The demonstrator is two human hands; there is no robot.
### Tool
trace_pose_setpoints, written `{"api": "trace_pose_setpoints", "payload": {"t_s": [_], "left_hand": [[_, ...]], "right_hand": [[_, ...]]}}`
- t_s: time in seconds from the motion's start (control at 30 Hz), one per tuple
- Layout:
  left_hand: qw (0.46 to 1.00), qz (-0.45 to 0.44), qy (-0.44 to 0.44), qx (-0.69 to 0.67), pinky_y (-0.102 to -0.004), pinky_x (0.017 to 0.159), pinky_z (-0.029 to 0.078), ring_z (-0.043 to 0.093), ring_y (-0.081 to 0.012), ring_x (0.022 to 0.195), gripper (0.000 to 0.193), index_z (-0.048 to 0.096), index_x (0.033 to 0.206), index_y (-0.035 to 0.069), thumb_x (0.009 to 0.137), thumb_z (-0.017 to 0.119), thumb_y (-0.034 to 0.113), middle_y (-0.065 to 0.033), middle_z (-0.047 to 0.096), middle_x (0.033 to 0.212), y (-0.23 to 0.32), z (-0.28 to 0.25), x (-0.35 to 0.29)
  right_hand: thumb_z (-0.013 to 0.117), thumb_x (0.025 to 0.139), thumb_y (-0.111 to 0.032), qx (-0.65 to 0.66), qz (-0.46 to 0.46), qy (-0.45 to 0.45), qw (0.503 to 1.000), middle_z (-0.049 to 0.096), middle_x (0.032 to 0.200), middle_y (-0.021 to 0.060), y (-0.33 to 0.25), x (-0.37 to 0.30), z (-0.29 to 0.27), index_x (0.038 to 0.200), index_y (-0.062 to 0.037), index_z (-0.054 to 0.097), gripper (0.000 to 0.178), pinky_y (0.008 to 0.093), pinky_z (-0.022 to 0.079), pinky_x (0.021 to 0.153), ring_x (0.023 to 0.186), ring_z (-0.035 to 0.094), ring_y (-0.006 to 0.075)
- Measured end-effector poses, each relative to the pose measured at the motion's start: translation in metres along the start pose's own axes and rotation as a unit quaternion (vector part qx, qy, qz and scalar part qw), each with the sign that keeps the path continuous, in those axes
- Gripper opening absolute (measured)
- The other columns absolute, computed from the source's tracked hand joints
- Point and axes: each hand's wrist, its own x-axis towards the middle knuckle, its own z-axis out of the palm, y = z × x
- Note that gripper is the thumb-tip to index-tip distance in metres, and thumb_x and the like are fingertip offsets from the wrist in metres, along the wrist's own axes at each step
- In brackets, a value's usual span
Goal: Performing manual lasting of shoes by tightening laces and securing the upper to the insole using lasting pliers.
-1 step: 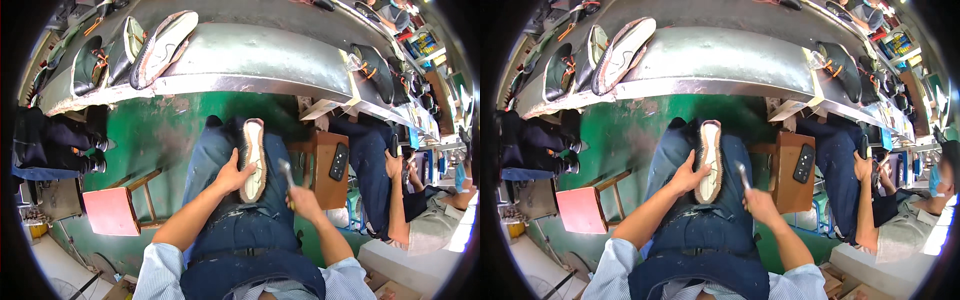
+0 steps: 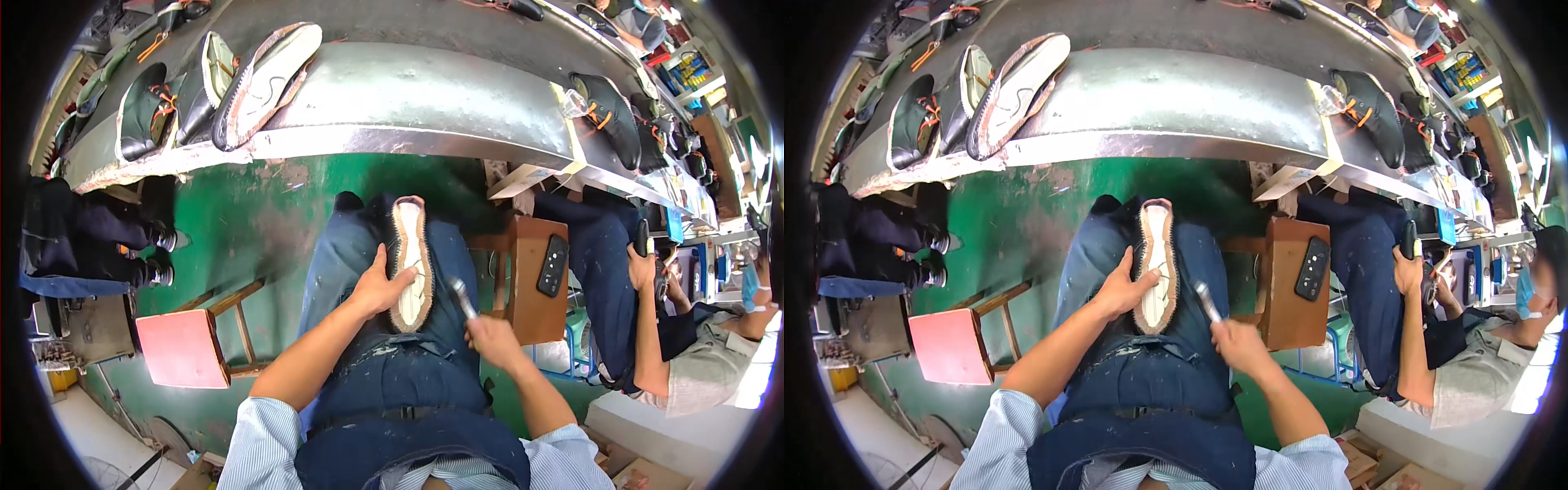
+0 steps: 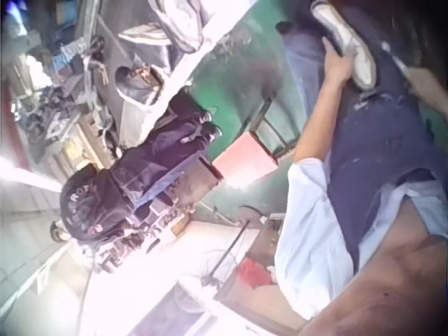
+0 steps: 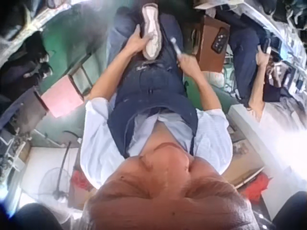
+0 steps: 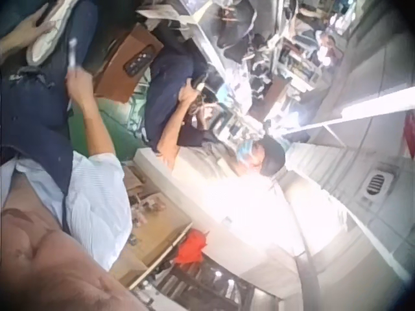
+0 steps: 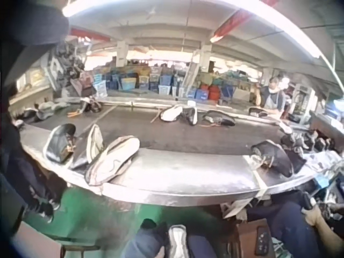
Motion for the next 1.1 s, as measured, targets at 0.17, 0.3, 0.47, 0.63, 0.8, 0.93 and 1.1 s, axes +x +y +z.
{"api": "trace_pose_setpoints", "payload": {"t_s": [0.17, 0.3, 0.47, 0.63, 0.8, 0.93, 1.1], "left_hand": [[0.994, 0.023, 0.004, -0.108, -0.0344, 0.099, 0.046, 0.060, -0.0282, 0.117, 0.080, 0.032, 0.145, -0.012, 0.093, 0.065, 0.039, -0.0230, 0.058, 0.133, -0.025, -0.020, 0.030], [0.965, 0.059, -0.091, -0.237, -0.0288, 0.090, 0.051, 0.064, -0.0152, 0.104, 0.047, 0.050, 0.136, -0.008, 0.100, 0.059, 0.020, -0.0133, 0.066, 0.120, 0.022, -0.046, -0.003], [0.942, 0.317, -0.057, -0.090, -0.0376, 0.115, 0.031, 0.035, -0.0256, 0.141, 0.106, 0.010, 0.157, 0.004, 0.078, 0.080, 0.002, -0.0192, 0.034, 0.154, 0.011, -0.035, -0.043], [0.949, 0.288, -0.064, 0.107, -0.0374, 0.116, 0.029, 0.030, -0.0378, 0.144, 0.111, -0.001, 0.155, 0.000, 0.079, 0.079, 0.016, -0.0290, 0.025, 0.155, -0.010, -0.020, -0.036], [0.938, 0.315, -0.051, 0.135, -0.0389, 0.116, 0.030, 0.029, -0.0389, 0.145, 0.107, 0.005, 0.155, 0.000, 0.079, 0.079, 0.016, -0.0281, 0.023, 0.156, -0.016, -0.021, -0.039], [0.930, 0.324, -0.029, 0.174, -0.0400, 0.116, 0.030, 0.029, -0.0405, 0.144, 0.107, 0.006, 0.155, 0.001, 0.079, 0.079, 0.017, -0.0282, 0.022, 0.156, -0.021, -0.020, -0.045], [0.944, 0.293, -0.035, 0.148, -0.0402, 0.116, 0.031, 0.030, -0.0408, 0.144, 0.110, 0.003, 0.155, 0.002, 0.078, 0.080, 0.015, -0.0275, 0.022, 0.157, -0.024, -0.017, -0.047]], "right_hand": [[0.072, 0.082, -0.038, -0.235, -0.227, 0.106, 0.939, 0.069, 0.090, 0.0103, -0.008, -0.034, 0.015, 0.099, -0.0065, 0.068, 0.036, 0.0438, 0.054, 0.075, 0.085, 0.067, 0.0332], [0.075, 0.080, -0.036, -0.291, -0.225, 0.017, 0.930, 0.067, 0.103, 0.0120, -0.016, -0.024, -0.002, 0.103, -0.0066, 0.068, 0.038, 0.0421, 0.052, 0.084, 0.101, 0.063, 0.0338], [0.052, 0.096, -0.051, 0.083, -0.318, 0.067, 0.942, 0.048, 0.142, 0.0192, -0.036, 0.017, -0.018, 0.139, 0.0011, 0.045, 0.067, 0.0407, 0.040, 0.106, 0.132, 0.046, 0.0309], [0.029, 0.097, -0.068, 0.240, -0.327, -0.033, 0.913, 0.045, 0.145, 0.0158, -0.082, 0.063, -0.006, 0.150, 0.0014, 0.027, 0.087, 0.0406, 0.040, 0.107, 0.134, 0.045, 0.0259], [0.030, 0.103, -0.058, 0.267, -0.211, -0.009, 0.940, 0.063, 0.114, 0.0120, -0.082, 0.068, -0.020, 0.128, 0.0035, 0.052, 0.070, 0.0327, 0.054, 0.083, 0.098, 0.062, 0.0168], [0.045, 0.101, -0.051, 0.079, -0.256, 0.088, 0.959, 0.067, 0.085, 0.0222, -0.109, 0.055, -0.024, 0.108, 0.0024, 0.057, 0.055, 0.0382, 0.054, 0.069, 0.080, 0.069, 0.0317], [0.059, 0.096, -0.031, -0.130, -0.291, 0.169, 0.933, 0.066, 0.081, 0.0266, -0.116, 0.039, -0.011, 0.117, 0.0069, 0.047, 0.044, 0.0497, 0.051, 0.065, 0.075, 0.064, 0.0475]]}}
